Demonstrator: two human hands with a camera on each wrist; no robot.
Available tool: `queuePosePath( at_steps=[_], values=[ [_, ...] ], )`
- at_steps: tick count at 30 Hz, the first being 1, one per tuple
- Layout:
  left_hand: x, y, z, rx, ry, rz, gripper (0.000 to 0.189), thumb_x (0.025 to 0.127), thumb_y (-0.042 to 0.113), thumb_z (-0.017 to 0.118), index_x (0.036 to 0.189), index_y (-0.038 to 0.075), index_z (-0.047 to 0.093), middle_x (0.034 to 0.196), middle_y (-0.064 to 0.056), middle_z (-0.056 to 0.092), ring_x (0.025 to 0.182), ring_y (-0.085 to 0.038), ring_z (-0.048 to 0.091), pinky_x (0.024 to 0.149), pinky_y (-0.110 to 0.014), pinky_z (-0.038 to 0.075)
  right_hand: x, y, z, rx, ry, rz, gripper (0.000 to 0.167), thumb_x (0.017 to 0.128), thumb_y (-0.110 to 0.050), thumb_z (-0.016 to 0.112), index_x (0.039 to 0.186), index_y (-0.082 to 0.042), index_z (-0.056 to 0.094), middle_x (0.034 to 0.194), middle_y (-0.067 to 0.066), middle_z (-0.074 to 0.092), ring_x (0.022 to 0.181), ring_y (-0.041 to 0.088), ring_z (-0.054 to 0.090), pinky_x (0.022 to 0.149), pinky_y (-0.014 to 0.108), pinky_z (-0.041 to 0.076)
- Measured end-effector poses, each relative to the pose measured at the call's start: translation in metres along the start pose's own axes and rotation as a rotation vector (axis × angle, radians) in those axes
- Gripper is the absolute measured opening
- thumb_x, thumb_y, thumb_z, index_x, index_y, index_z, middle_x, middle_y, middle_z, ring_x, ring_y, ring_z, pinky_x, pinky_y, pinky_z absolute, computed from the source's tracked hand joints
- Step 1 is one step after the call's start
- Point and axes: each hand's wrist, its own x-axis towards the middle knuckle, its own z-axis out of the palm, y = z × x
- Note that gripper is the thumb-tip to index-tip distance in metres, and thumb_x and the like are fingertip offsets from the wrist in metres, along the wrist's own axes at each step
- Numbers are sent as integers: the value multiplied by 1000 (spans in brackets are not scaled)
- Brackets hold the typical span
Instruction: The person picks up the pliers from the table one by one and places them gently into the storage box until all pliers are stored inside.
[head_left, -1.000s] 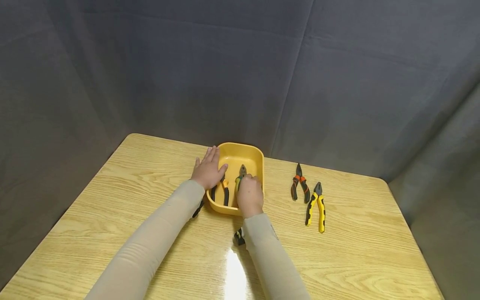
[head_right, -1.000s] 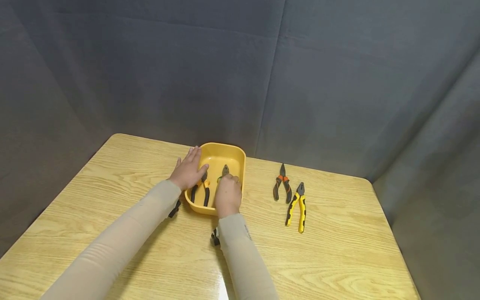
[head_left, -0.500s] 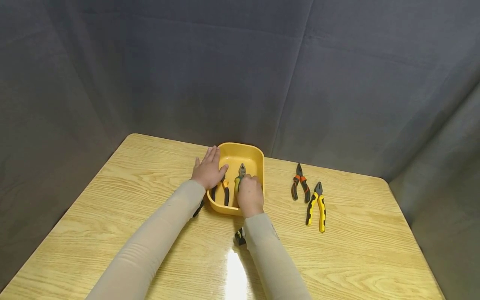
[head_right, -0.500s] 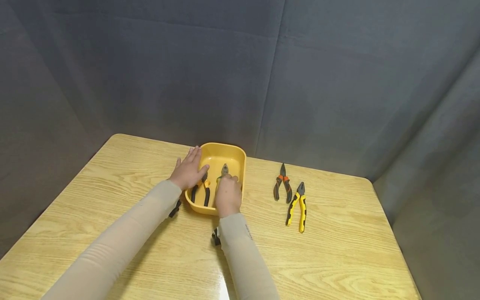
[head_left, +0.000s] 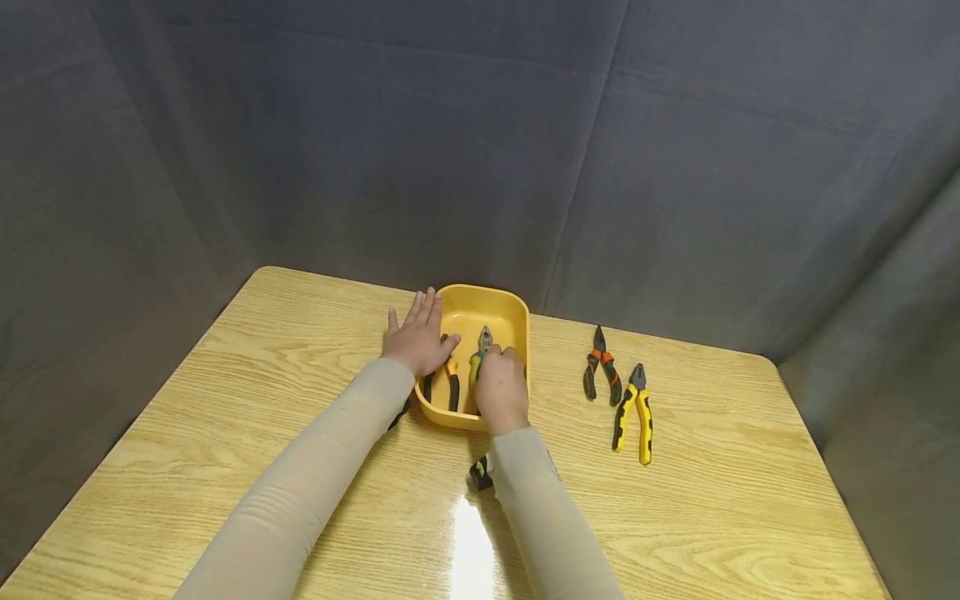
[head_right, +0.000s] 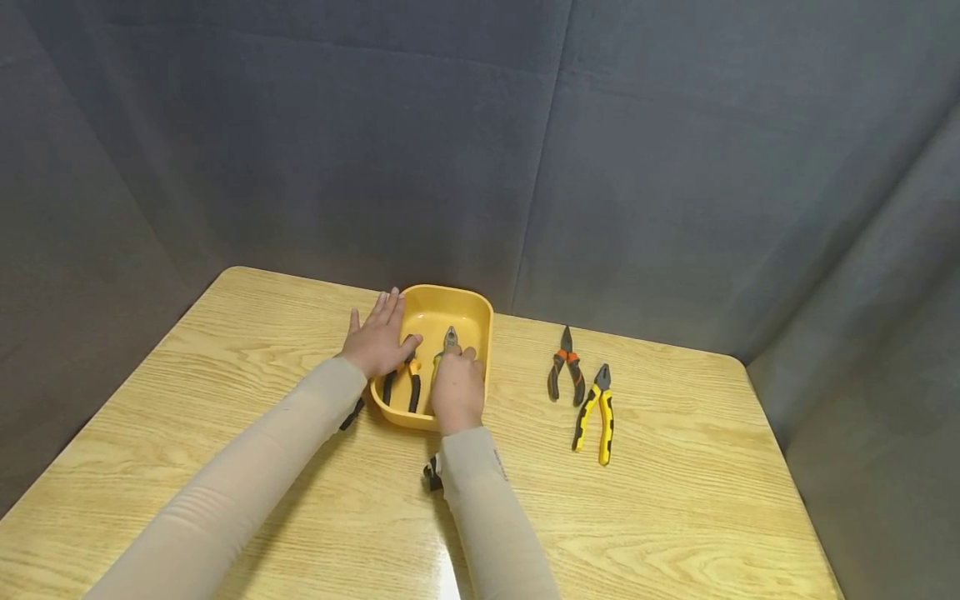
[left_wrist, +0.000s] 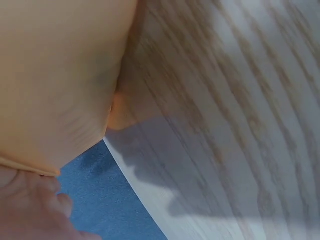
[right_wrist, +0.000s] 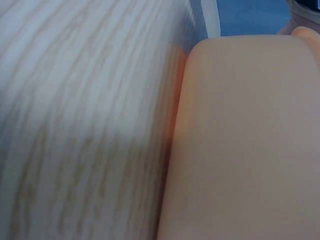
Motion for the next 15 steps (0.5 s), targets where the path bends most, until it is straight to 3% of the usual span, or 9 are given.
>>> queuePosePath(
  at_steps=[15],
  values=[
    [2,1,-1,16,-27,-10,84,106,55,38,163,10,-4,169,-5,-11,156,-22,-11,121,-61,-6,-1,2,-5,99,11,-18,31,97,-7,65,125,7,59,112,21,60,98,34,63,84,41,58]
  ],
)
